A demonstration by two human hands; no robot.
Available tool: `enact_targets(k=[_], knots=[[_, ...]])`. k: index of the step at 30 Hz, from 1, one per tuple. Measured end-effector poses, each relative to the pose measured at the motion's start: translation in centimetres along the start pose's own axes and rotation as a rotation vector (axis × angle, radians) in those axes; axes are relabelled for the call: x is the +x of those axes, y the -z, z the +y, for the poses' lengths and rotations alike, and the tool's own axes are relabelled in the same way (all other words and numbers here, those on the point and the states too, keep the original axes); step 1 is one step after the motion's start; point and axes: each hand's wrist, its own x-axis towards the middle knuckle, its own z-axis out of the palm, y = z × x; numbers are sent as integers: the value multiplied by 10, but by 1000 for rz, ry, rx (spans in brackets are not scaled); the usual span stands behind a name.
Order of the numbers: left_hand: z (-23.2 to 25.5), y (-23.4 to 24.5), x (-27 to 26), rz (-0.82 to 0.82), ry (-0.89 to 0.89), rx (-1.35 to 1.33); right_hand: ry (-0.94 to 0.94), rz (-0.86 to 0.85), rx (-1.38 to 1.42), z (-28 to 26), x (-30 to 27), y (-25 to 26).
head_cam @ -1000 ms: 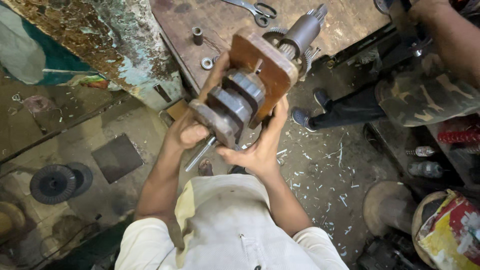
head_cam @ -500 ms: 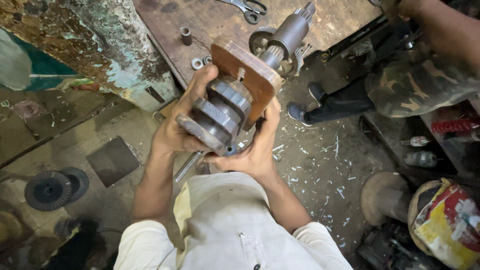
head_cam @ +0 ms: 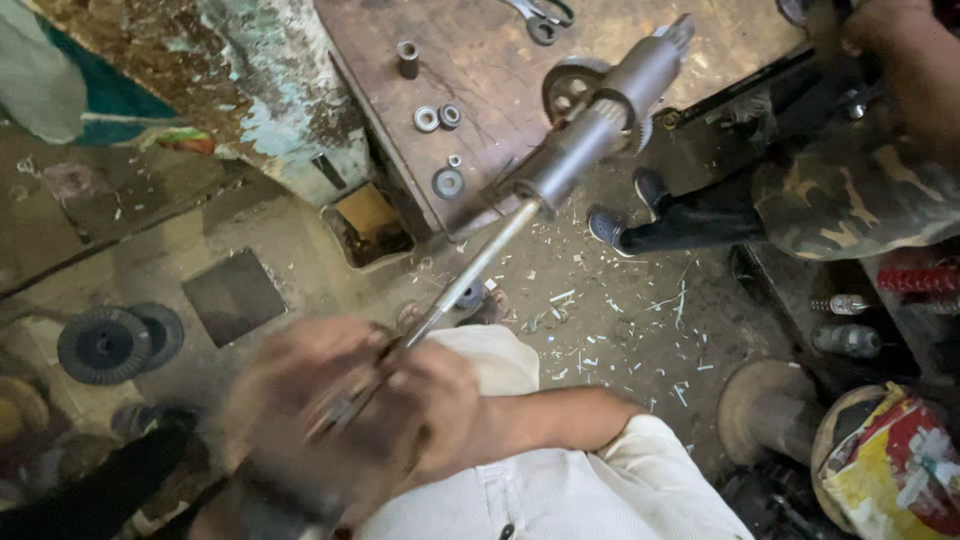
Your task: The person winds copper wire around a metal jig to form loops, then removes the loops and places them on the table. The person then assembles the jig onto a rotating shaft and operates the machine to wind more wire.
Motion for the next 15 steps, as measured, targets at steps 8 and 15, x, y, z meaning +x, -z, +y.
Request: enact_targets(k=[8, 15], knots=[[-14, 61, -44, 340, -156, 247, -658, -768, 377, 31, -1, -68], [-139, 85, 12, 79, 377, 549, -1121, -268, 724, 167, -104, -67]])
